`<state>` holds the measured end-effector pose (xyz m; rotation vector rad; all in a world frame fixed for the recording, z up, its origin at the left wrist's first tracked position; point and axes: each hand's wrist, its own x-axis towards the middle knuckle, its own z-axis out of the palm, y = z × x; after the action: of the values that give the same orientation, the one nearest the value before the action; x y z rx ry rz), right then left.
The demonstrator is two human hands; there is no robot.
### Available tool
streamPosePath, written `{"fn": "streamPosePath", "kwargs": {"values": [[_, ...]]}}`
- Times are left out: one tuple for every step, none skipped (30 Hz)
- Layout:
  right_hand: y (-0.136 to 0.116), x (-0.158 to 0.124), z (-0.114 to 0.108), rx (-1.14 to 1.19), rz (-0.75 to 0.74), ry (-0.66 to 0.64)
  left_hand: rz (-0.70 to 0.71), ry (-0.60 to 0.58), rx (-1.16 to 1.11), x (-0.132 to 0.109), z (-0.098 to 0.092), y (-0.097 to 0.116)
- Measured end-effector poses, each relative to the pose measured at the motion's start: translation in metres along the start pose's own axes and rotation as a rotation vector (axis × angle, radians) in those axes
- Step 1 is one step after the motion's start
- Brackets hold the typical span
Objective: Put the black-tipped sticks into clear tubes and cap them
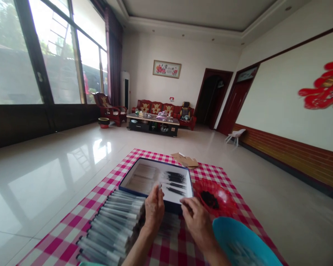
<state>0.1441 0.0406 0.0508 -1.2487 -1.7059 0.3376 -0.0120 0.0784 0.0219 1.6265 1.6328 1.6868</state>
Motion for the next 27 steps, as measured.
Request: {"fn": "streamPosePath", "kwargs": {"values": [[0.004,0.020,0.002,-0.093,-0.023,-0.081,0.006,0.020,0.001,-0.002,0.002,-0.002],[0.009,0.037,0.006,-0.212,-0.028,-0.184,0.012,0.040,-0.003,-0.004,0.004,-0.003],[0.015,0.053,0.012,-0.328,-0.019,-0.287,0.017,0.058,-0.012,-0.006,0.006,-0.006],[0.022,0.066,0.019,-0.384,-0.014,-0.351,0.024,0.073,-0.026,-0.009,0.009,-0.008],[0.028,0.076,0.027,-0.429,-0.009,-0.401,0.030,0.087,-0.044,-0.012,0.011,-0.010],[0.034,0.084,0.034,-0.460,-0.005,-0.441,0.034,0.103,-0.062,-0.014,0.014,-0.012],[0.040,0.090,0.041,-0.481,-0.003,-0.469,0.038,0.123,-0.079,-0.017,0.017,-0.015],[0.044,0.094,0.047,-0.509,0.001,-0.496,0.041,0.144,-0.093,-0.020,0.020,-0.017],[0.048,0.096,0.053,-0.539,0.006,-0.519,0.044,0.167,-0.102,-0.022,0.022,-0.019],[0.050,0.098,0.057,-0.571,0.013,-0.536,0.048,0.188,-0.106,-0.024,0.025,-0.021],[0.052,0.099,0.060,-0.602,0.021,-0.549,0.050,0.203,-0.107,-0.026,0.027,-0.023],[0.053,0.099,0.063,-0.632,0.029,-0.558,0.055,0.213,-0.105,-0.027,0.029,-0.025],[0.054,0.100,0.065,-0.659,0.037,-0.564,0.058,0.219,-0.102,-0.028,0.030,-0.026],[0.054,0.101,0.067,-0.682,0.044,-0.570,0.059,0.225,-0.099,-0.028,0.031,-0.027],[0.054,0.102,0.068,-0.703,0.053,-0.576,0.059,0.231,-0.098,-0.029,0.032,-0.028],[0.053,0.103,0.069,-0.721,0.065,-0.583,0.056,0.234,-0.101,-0.029,0.033,-0.028],[0.053,0.105,0.071,-0.737,0.082,-0.590,0.052,0.237,-0.106,-0.029,0.033,-0.028],[0.053,0.107,0.073,-0.752,0.103,-0.598,0.048,0.243,-0.110,-0.029,0.034,-0.027],[0.053,0.109,0.075,-0.766,0.127,-0.606,0.047,0.251,-0.112,-0.029,0.034,-0.027],[0.053,0.112,0.077,-0.776,0.149,-0.615,0.048,0.259,-0.113,-0.029,0.034,-0.027],[0.053,0.114,0.079,-0.783,0.169,-0.622,0.050,0.264,-0.112,-0.029,0.034,-0.026],[0.052,0.115,0.081,-0.786,0.182,-0.627,0.054,0.265,-0.111,-0.029,0.034,-0.026],[0.052,0.116,0.082,-0.782,0.188,-0.627,0.058,0.264,-0.111,-0.028,0.034,-0.026],[0.051,0.117,0.083,-0.772,0.186,-0.622,0.062,0.259,-0.112,-0.028,0.033,-0.025],[0.050,0.117,0.083,-0.754,0.177,-0.611,0.066,0.250,-0.114,-0.028,0.032,-0.025],[0.048,0.117,0.082,-0.729,0.161,-0.592,0.072,0.241,-0.114,-0.027,0.031,-0.024],[0.045,0.117,0.079,-0.697,0.139,-0.564,0.079,0.231,-0.113,-0.026,0.029,-0.023]]}}
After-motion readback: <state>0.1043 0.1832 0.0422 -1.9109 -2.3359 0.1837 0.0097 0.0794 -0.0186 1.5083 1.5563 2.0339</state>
